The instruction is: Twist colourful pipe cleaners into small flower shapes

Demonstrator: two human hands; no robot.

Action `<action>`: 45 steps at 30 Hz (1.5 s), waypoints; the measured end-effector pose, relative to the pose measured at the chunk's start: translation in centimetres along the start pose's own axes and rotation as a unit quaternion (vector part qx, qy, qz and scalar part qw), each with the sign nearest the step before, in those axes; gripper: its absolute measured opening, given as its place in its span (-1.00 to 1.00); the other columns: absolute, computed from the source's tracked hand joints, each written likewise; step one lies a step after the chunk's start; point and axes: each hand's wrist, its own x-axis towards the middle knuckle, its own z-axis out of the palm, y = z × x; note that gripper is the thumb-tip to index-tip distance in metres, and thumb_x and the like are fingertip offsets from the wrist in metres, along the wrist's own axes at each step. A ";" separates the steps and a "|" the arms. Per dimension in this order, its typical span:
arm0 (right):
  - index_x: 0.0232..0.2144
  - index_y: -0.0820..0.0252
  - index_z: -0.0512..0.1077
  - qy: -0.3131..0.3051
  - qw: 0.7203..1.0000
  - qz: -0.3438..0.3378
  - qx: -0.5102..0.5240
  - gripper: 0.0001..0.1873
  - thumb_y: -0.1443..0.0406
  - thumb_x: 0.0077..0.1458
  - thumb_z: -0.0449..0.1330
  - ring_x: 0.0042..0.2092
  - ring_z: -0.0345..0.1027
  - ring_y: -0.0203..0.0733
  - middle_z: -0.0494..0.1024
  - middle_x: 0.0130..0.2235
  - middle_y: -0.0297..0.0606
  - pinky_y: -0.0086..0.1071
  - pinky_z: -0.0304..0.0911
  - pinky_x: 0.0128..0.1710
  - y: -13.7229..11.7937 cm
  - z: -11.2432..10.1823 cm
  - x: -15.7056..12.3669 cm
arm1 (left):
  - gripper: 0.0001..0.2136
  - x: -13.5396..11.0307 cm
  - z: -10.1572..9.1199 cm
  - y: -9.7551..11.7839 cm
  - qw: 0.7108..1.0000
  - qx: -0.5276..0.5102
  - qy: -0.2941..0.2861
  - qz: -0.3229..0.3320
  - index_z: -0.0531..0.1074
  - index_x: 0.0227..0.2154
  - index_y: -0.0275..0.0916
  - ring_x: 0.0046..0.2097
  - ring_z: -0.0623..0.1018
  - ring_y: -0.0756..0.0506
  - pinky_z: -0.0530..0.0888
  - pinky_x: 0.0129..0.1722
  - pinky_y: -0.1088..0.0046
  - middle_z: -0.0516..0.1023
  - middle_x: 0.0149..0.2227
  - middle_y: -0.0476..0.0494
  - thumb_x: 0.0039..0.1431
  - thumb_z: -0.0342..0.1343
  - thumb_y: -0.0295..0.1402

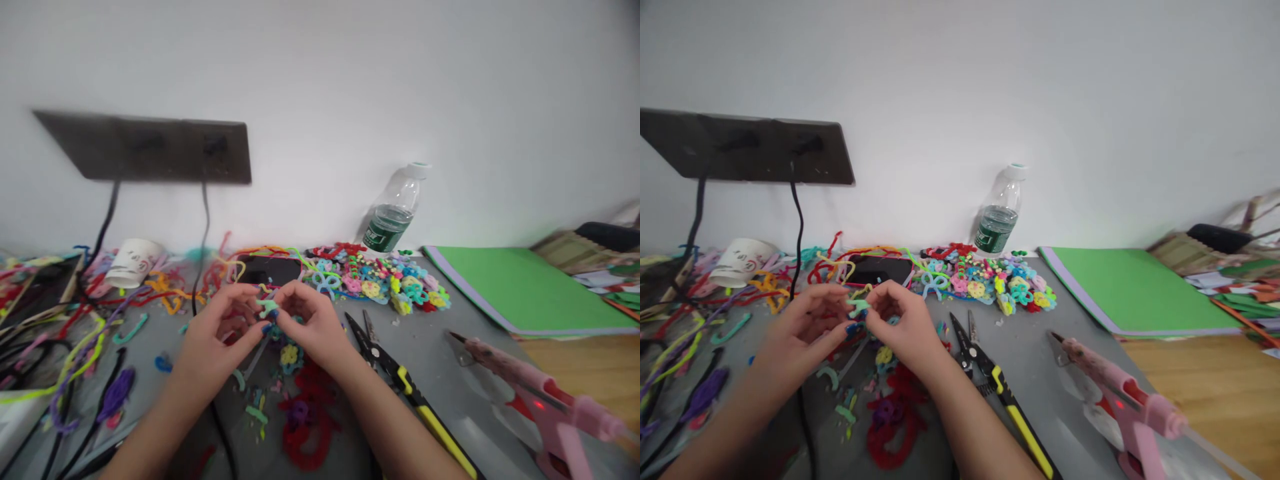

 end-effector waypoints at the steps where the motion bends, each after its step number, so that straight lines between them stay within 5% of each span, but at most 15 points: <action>1: -0.39 0.17 0.35 -0.008 1.000 -0.001 0.000 -0.90 0.33 -0.03 0.21 -0.40 0.30 -0.31 0.41 -0.43 -0.37 -0.44 0.25 -0.36 0.1 0.1 0.0 | -0.78 0.0 -0.1 0.0 0.999 0.036 0.003 0.023 0.45 -0.22 -0.18 -0.33 0.55 -0.05 0.52 -0.35 0.48 0.55 -0.27 -0.08 0.03 0.21 -0.33; 9: -0.38 0.16 0.35 -0.019 0.999 0.002 0.030 -0.86 0.31 -0.01 0.26 -0.36 0.32 -0.30 0.41 -0.39 -0.36 -0.42 0.29 -0.30 -0.1 0.1 -0.2 | -0.90 -0.1 -0.4 -0.6 0.983 0.152 0.038 0.092 0.59 -0.32 -0.13 -0.30 0.60 -0.05 0.52 -0.24 0.47 0.64 -0.28 -0.04 0.09 0.21 -0.35; 22: -0.28 0.18 0.44 -0.041 0.987 0.032 0.151 -0.74 0.11 0.12 0.25 -0.38 0.45 -0.31 0.55 -0.37 -0.31 -0.39 0.41 -0.26 0.4 -0.1 0.1 | -0.86 0.0 0.0 -0.3 0.995 0.056 0.064 -0.052 0.59 -0.45 -0.21 -0.51 0.57 -0.05 0.48 -0.54 0.55 0.63 -0.51 -0.03 0.00 0.21 -0.26; 45: -0.34 0.19 0.44 -0.055 0.989 0.061 0.126 -0.71 0.10 0.03 0.32 -0.43 0.36 -0.35 0.48 -0.41 -0.37 -0.43 0.34 -0.34 -0.1 0.0 0.2 | -0.89 0.0 0.4 -0.6 0.998 0.065 0.002 -0.015 0.48 -0.44 -0.22 -0.47 0.53 -0.02 0.46 -0.51 0.58 0.54 -0.49 -0.01 0.06 0.12 -0.30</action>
